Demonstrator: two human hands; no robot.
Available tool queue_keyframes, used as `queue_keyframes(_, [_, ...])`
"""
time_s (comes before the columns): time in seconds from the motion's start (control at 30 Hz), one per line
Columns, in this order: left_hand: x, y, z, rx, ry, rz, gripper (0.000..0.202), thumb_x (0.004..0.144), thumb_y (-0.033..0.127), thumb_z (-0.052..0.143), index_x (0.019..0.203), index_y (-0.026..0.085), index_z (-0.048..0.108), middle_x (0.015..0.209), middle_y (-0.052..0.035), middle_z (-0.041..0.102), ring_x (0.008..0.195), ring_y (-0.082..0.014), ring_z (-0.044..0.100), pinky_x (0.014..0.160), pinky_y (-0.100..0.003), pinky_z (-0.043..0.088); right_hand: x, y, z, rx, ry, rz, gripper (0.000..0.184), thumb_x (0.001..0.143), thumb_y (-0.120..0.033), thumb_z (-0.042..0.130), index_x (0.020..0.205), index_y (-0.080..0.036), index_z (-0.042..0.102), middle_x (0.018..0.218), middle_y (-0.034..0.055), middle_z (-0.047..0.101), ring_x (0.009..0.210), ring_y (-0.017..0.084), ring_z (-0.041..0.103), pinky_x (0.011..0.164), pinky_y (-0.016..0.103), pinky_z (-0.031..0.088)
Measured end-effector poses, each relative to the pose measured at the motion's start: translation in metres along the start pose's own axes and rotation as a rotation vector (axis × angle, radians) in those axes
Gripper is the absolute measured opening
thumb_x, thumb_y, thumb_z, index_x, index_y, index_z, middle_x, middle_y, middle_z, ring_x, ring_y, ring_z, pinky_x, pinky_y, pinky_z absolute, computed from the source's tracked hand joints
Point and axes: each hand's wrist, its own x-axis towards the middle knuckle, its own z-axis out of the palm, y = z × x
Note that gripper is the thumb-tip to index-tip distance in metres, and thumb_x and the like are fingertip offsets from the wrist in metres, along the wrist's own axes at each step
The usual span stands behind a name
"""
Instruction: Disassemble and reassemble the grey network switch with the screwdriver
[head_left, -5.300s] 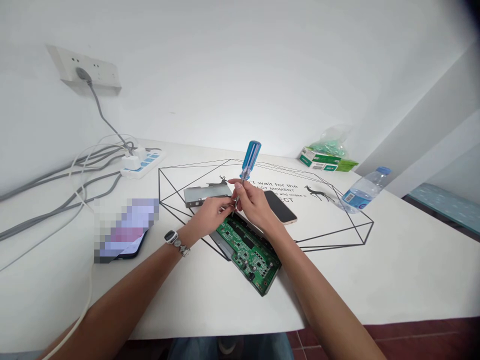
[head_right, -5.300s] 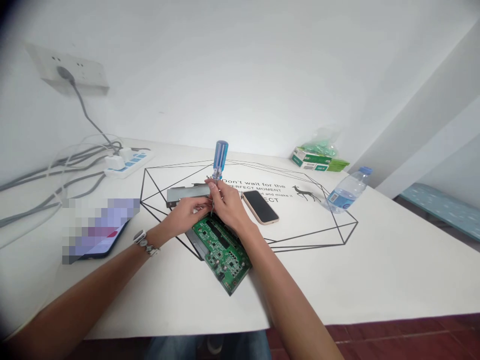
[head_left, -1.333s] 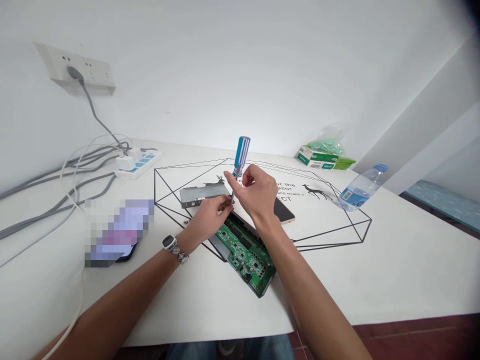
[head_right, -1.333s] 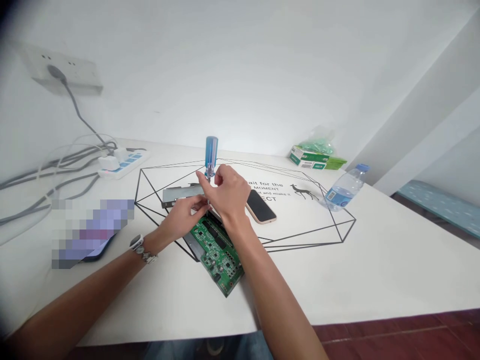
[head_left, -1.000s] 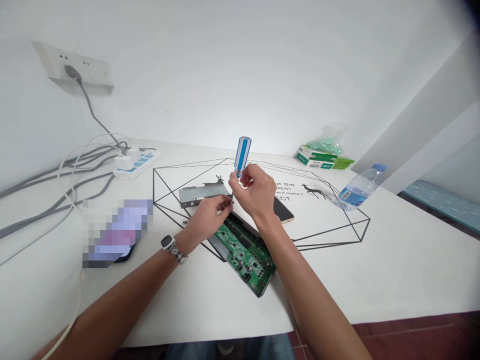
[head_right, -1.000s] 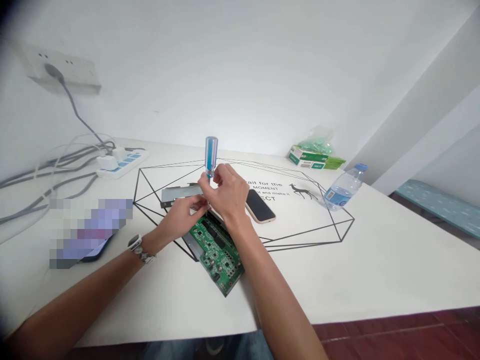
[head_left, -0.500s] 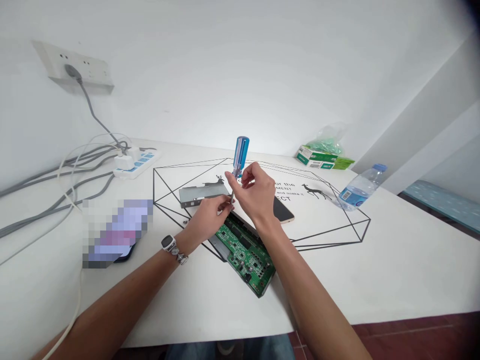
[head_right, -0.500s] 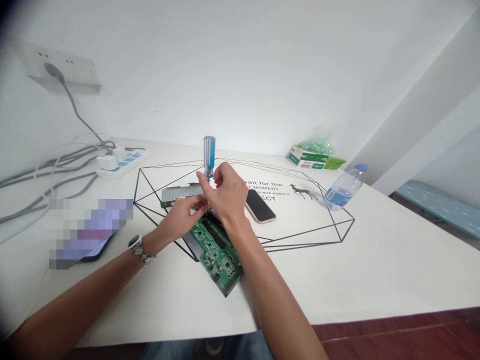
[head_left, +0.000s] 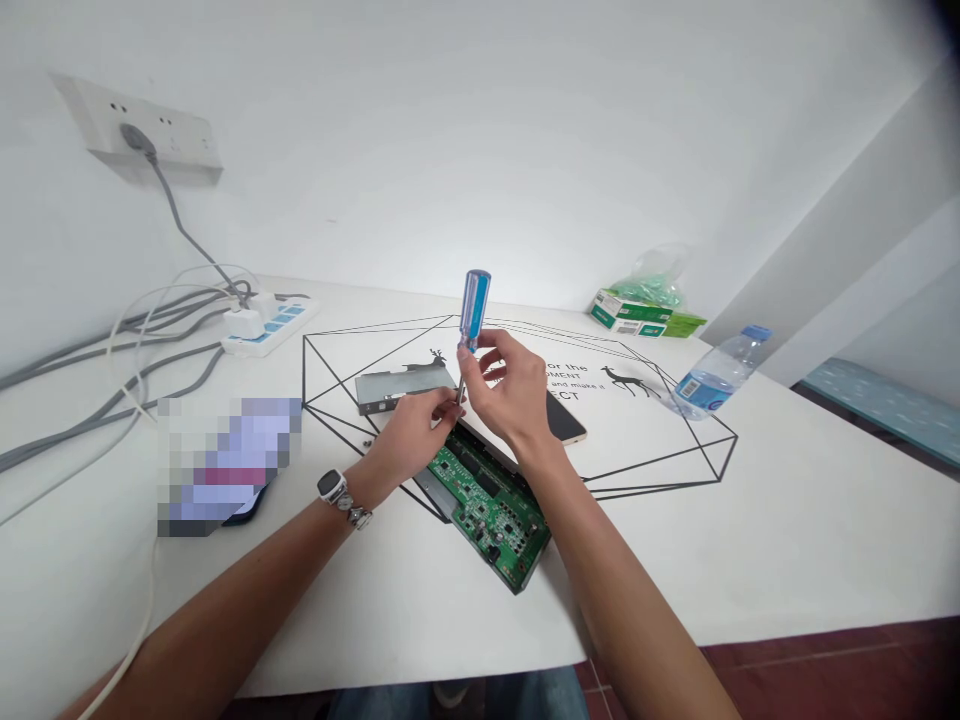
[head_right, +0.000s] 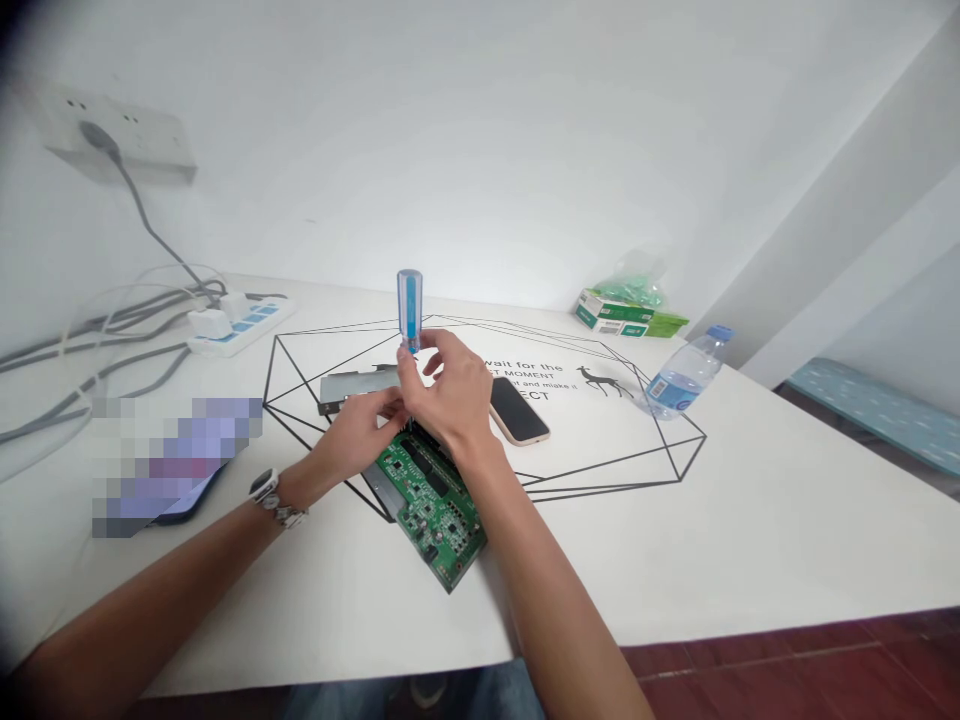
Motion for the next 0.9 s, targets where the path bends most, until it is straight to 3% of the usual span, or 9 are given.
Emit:
queue_keyframes(0.1, [0.0,0.0,0.0,0.014,0.007,-0.007,0.02,0.095,0.026,0.051,0.097,0.019,0.07,0.089,-0.004,0.076,0.082,-0.0212,0.071,0.078,-0.032,0.052,0.0,-0.001,0.002,0.064,0.035,0.045,0.033,0.081,-0.05,0.07,0.099,-0.024,0.06,0.094,0.0017,0.072,0.068,0.015,0.065,0.063,0.031,0.05])
queue_keyframes(0.23, [0.0,-0.001,0.001,0.013,0.005,-0.023,0.02,0.095,0.03,0.053,0.097,0.019,0.07,0.089,-0.0036,0.076,0.082,-0.0214,0.071,0.076,-0.032,0.051,0.0,-0.001,0.002,0.091,0.044,0.069,0.025,0.084,-0.046,0.068,0.086,-0.023,0.057,0.087,0.0002,0.07,0.068,0.015,0.065,0.063,0.029,0.05])
queue_keyframes(0.4, [0.0,-0.001,0.001,-0.003,0.0,-0.016,0.017,0.093,0.025,0.052,0.095,0.018,0.068,0.089,-0.0039,0.076,0.083,-0.0214,0.071,0.078,-0.032,0.052,-0.002,-0.002,0.0,0.104,0.008,0.063,0.018,0.088,-0.039,0.061,0.095,-0.022,0.063,0.091,0.0021,0.072,0.073,0.016,0.066,0.066,0.031,0.052])
queue_keyframes(0.57, [0.0,-0.001,0.0,-0.007,-0.002,-0.018,0.019,0.094,0.026,0.052,0.095,0.018,0.068,0.088,-0.0037,0.075,0.082,-0.021,0.07,0.077,-0.032,0.051,-0.002,0.0,-0.002,0.143,-0.038,0.117,0.028,0.084,-0.041,0.067,0.105,-0.023,0.064,0.096,0.0017,0.074,0.077,0.017,0.068,0.066,0.031,0.052])
queue_keyframes(0.77, [0.0,0.0,0.0,-0.005,-0.009,-0.025,0.019,0.095,0.03,0.052,0.092,0.019,0.067,0.084,-0.0015,0.074,0.079,-0.0194,0.069,0.074,-0.03,0.05,-0.001,0.008,-0.005,0.214,-0.139,0.192,0.016,0.081,-0.034,0.07,0.077,-0.02,0.064,0.074,0.0006,0.07,0.07,0.016,0.066,0.068,0.03,0.051])
queue_keyframes(0.9, [-0.001,0.001,-0.001,-0.024,-0.012,-0.033,0.017,0.095,0.029,0.054,0.091,0.019,0.067,0.085,-0.0008,0.074,0.08,-0.0183,0.069,0.074,-0.029,0.05,-0.002,0.008,-0.006,0.205,-0.15,0.211,0.012,0.081,-0.031,0.068,0.079,-0.019,0.068,0.075,0.002,0.071,0.072,0.018,0.067,0.071,0.032,0.052])
